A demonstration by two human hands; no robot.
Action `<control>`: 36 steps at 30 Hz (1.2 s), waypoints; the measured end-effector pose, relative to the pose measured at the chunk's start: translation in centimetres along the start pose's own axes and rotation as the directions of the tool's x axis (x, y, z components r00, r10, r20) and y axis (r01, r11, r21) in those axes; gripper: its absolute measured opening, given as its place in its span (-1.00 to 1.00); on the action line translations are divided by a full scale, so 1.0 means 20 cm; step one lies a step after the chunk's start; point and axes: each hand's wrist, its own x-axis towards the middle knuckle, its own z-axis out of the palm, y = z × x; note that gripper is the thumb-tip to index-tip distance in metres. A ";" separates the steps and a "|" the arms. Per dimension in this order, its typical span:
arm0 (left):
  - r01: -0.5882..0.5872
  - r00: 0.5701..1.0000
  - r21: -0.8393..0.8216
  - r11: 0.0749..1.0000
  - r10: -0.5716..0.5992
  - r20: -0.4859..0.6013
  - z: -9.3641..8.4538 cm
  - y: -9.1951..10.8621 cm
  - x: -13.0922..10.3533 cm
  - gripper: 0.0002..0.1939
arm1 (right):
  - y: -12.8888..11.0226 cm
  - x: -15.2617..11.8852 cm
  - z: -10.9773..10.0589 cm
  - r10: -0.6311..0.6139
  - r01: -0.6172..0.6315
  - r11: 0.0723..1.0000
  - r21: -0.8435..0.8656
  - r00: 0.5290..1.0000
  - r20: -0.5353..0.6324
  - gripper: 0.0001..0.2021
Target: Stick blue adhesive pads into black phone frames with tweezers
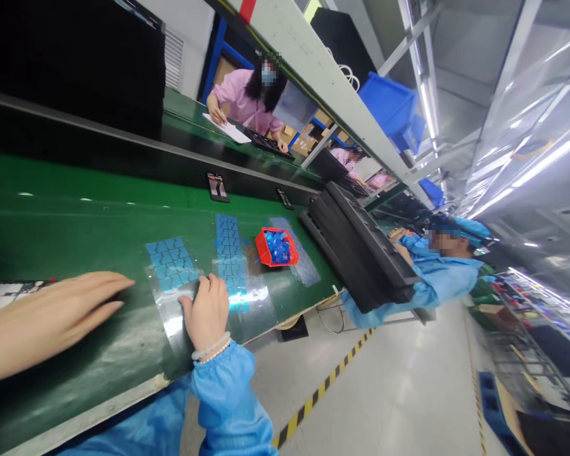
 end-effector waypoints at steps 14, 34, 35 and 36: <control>-0.084 0.995 0.023 0.996 0.083 0.046 0.24 0.19 0.46 -0.61 | 0.03 -0.10 0.17 -0.042 0.135 0.935 0.327 0.960 -0.277 -0.56; 0.006 1.000 -0.433 0.901 0.000 0.014 0.01 0.25 0.31 -0.34 | 0.01 -0.06 -0.09 0.106 0.082 0.705 0.705 0.970 -0.219 -0.85; 0.012 1.000 -0.468 0.884 -0.001 0.024 -0.02 0.27 0.25 -0.36 | -0.02 -0.09 -0.10 0.091 0.080 0.688 0.722 0.977 -0.194 -0.85; 0.022 0.999 -0.498 0.867 -0.002 0.039 -0.05 0.30 0.18 -0.38 | -0.04 -0.13 -0.11 0.078 0.078 0.669 0.739 0.982 -0.174 -0.85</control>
